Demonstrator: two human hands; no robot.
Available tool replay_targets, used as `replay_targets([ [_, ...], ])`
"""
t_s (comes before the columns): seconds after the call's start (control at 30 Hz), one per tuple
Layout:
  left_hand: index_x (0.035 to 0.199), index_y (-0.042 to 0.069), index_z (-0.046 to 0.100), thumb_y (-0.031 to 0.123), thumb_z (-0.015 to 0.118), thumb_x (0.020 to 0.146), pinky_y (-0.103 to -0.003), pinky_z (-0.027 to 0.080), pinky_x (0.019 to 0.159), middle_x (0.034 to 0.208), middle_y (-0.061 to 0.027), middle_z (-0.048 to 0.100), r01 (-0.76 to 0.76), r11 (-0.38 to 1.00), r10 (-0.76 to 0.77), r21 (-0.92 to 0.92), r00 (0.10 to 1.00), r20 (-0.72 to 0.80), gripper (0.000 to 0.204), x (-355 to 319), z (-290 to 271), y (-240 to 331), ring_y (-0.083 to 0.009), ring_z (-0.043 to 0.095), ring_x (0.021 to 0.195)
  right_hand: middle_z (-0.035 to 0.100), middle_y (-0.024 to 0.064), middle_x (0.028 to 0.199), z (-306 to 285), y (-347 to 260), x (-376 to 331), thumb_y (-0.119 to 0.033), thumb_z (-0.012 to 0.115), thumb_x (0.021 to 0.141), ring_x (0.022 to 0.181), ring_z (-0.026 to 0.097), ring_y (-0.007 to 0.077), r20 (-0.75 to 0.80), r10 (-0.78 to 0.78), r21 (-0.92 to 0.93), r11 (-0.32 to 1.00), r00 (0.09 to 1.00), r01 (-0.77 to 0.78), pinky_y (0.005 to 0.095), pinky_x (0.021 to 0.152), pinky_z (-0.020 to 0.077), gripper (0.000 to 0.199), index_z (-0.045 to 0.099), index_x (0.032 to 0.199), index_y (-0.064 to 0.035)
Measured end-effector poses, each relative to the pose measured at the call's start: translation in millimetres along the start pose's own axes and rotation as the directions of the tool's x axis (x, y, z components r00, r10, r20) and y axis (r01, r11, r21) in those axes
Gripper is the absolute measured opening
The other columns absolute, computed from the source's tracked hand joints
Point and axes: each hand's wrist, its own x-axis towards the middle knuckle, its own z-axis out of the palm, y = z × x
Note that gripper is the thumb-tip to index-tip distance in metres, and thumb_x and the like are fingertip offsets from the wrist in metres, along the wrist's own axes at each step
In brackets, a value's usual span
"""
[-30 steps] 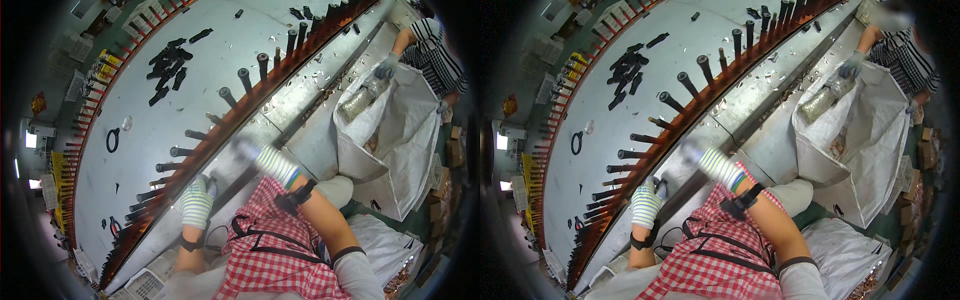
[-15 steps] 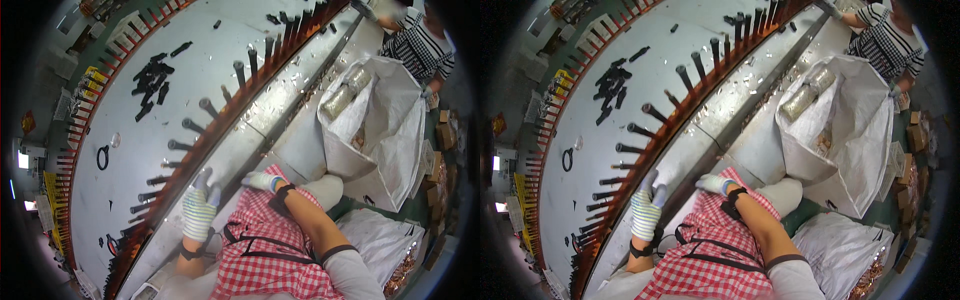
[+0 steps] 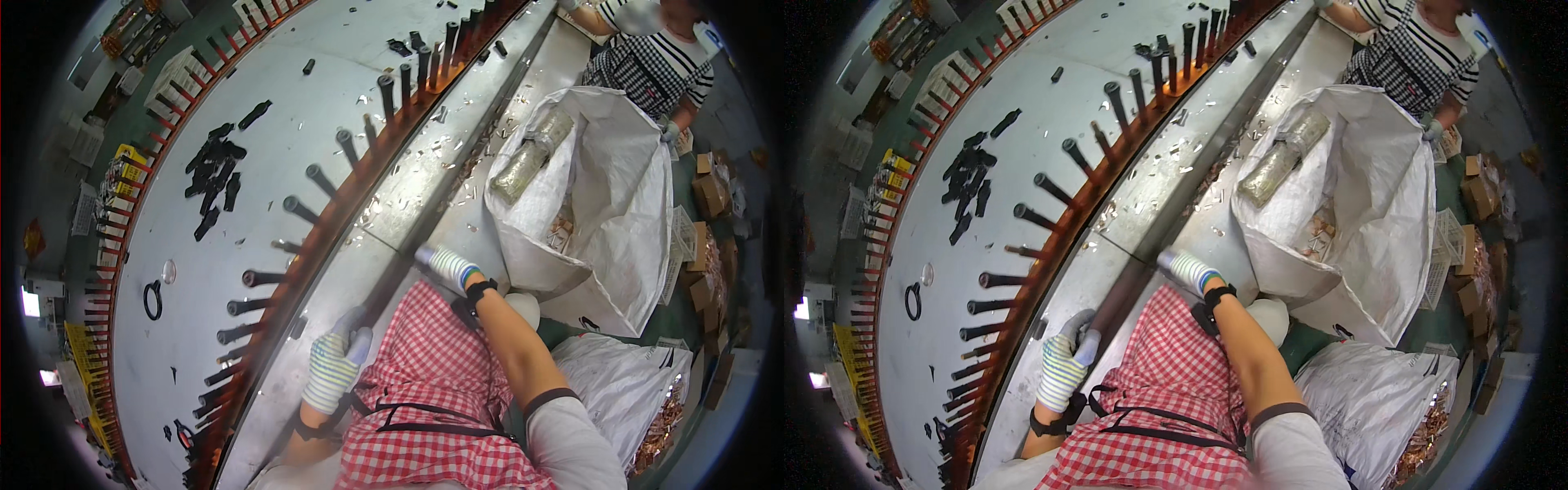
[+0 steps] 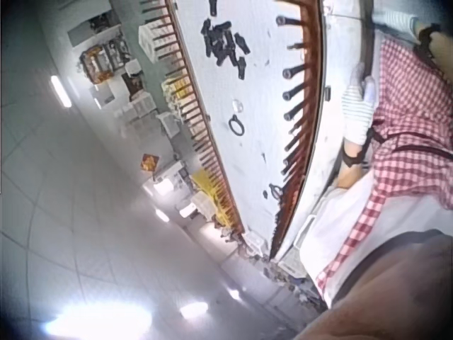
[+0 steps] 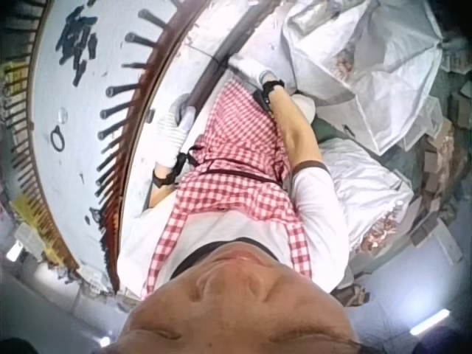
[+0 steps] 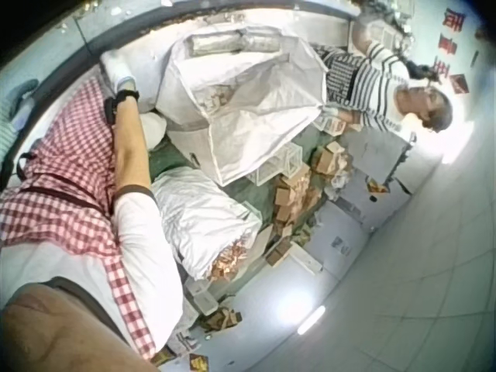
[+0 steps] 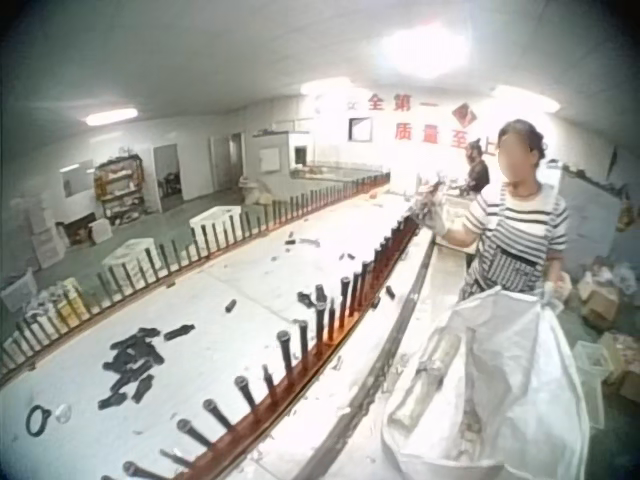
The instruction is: Sorting metallic components from a conveyor belt and packing them into large bags.
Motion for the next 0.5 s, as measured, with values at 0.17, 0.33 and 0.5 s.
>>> replay_targets([
  [0.17,0.112,0.001,0.059,0.012,0.061,0.082,-0.022,0.038,0.050,0.060,-0.0006,0.051,-0.010,1.000,0.010,0.011,0.999,0.047,0.033,-0.4,5.3,-2.5,-0.0057,0.044,0.054,0.048,0.0166,0.131,-52.3,-25.3,21.0,-0.037,0.047,0.091,0.122,0.044,0.0309,-0.305,-0.083,0.050,0.993,0.949,0.103,0.0335,0.104,0.0311,0.053,0.043,0.132,-0.0044],
  [0.33,0.115,-0.002,0.057,0.009,0.059,0.084,-0.022,0.042,0.052,0.063,-0.0016,0.056,0.019,0.999,-0.014,-0.032,0.989,0.150,0.033,17.9,31.6,2.8,-0.0059,0.050,0.056,0.045,0.0201,0.133,-99.2,-11.9,36.4,-0.040,0.045,0.090,0.126,0.039,0.0342,-0.271,-0.174,-0.351,0.934,0.947,0.071,0.0361,0.104,0.0309,0.054,0.044,0.130,-0.0035],
  [0.5,0.117,0.000,0.056,0.017,0.057,0.086,-0.028,0.044,0.056,0.064,-0.0075,0.058,0.070,0.997,-0.065,-0.025,0.983,0.171,0.035,23.3,29.9,-7.1,-0.0126,0.054,0.056,0.051,0.0165,0.127,-100.8,-39.3,-16.2,-0.041,0.044,0.090,0.124,0.042,0.0286,-0.044,-0.078,-0.312,0.948,0.996,0.060,0.0360,0.102,0.0329,0.051,0.048,0.127,-0.0067],
])
